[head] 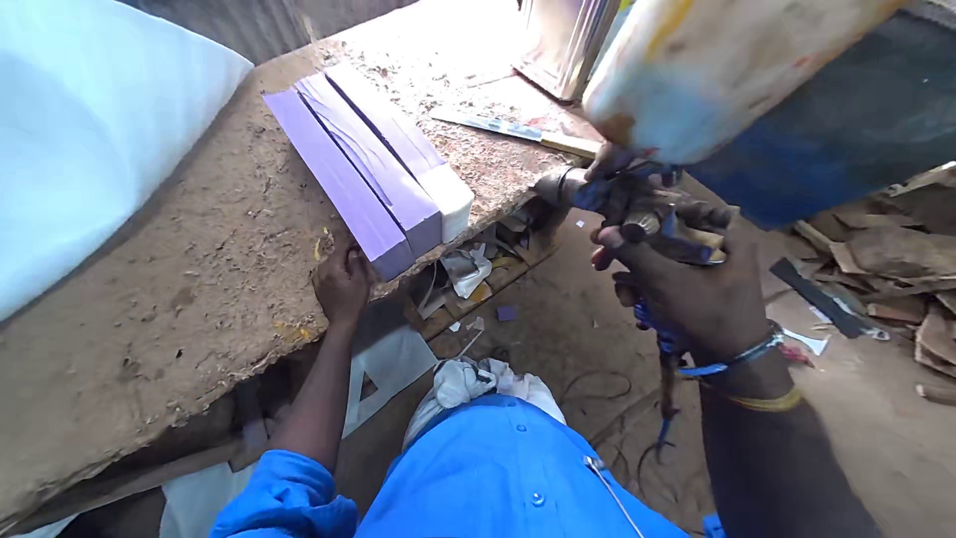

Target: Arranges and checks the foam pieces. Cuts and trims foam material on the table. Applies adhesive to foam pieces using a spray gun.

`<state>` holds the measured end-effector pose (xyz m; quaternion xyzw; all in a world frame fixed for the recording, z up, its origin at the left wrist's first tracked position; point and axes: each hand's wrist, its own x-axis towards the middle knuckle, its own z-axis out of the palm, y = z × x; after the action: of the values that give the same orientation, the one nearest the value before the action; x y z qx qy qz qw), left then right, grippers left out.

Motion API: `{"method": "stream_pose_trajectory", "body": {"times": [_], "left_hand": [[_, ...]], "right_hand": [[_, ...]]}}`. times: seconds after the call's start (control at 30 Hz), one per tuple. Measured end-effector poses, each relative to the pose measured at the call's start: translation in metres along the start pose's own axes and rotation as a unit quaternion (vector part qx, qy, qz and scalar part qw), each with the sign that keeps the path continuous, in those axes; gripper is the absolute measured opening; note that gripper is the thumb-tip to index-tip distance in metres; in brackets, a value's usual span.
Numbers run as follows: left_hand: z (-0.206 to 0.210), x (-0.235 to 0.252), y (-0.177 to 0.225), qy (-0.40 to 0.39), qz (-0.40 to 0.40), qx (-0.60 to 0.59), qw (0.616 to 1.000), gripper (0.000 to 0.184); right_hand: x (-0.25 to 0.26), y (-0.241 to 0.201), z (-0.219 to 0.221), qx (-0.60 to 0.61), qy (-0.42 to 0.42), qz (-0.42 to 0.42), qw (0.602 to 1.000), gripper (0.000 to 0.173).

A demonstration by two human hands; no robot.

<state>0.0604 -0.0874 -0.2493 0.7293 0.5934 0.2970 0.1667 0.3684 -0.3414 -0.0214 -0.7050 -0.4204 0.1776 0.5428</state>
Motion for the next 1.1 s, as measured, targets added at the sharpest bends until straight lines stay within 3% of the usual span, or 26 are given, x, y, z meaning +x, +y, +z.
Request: {"method": "stream_pose_trajectory", "body": {"times": [0.1, 0.4, 1.1], "left_hand": [[0.001, -0.003, 0.003, -0.002, 0.019, 0.045, 0.999, 0.04], [0.006, -0.001, 0.008, 0.013, 0.002, 0.098, 0.995, 0.041], [0.006, -0.002, 0.008, 0.054, 0.023, 0.126, 0.99, 0.036]], "right_hand": [[0.018, 0.0, 0.002, -0.001, -0.009, 0.001, 1.0, 0.04], [0.072, 0.001, 0.021, 0.006, -0.021, -0.014, 1.0, 0.031], [0.17, -0.009, 0.074, 0.004, -0.047, -0.036, 0.998, 0.038]]}}
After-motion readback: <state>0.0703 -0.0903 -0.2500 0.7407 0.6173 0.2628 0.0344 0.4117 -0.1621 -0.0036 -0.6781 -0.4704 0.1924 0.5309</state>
